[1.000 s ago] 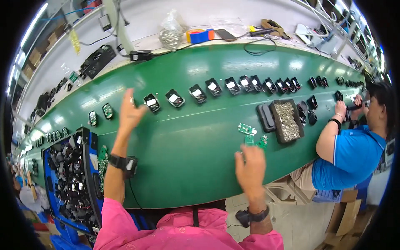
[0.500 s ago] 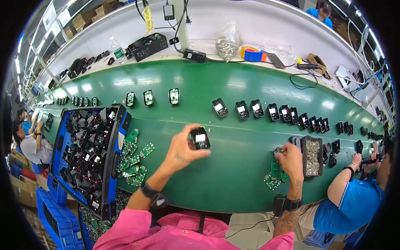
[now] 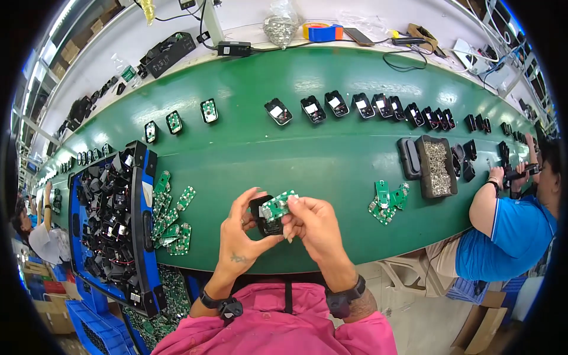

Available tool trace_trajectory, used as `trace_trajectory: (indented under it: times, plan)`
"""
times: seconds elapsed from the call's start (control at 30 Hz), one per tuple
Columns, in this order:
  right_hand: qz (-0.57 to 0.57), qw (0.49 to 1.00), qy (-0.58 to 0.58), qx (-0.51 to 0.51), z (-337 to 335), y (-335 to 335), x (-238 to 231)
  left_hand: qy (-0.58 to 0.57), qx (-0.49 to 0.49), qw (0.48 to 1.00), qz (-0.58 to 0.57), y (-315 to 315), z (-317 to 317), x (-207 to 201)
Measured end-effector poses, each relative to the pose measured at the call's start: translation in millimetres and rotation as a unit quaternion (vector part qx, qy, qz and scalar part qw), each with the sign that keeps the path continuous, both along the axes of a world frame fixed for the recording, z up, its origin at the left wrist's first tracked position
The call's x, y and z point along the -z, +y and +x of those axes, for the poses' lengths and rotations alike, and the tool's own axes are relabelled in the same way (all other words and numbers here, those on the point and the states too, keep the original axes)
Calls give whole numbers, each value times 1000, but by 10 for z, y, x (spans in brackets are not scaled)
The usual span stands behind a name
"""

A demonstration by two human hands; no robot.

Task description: Assembling electronic components by snapping circuit boards into plastic housings on an assembly line.

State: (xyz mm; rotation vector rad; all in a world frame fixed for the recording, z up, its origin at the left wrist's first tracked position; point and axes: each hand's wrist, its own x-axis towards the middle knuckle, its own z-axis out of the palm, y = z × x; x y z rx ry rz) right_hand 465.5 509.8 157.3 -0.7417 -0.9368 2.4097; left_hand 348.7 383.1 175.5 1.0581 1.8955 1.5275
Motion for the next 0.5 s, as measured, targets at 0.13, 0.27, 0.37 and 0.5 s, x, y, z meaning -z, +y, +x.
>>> trace_trajectory:
  times: [0.13,0.27,0.37,0.5]
  plan:
    - [155,986,-46,-34,92,-100,32,-9,-23,1000,-12,-51,-21,80]
    - [47,998,-26,27,131,-77,-100,28,-26,999,-33,-68,-21,46]
    - [54,998,-20,31,85,10,-109,70,-24,997,-35,-87,-25,49]
    - [74,993,-85,-33,17,-32,-42,119,-25,992,-24,-99,-39,79]
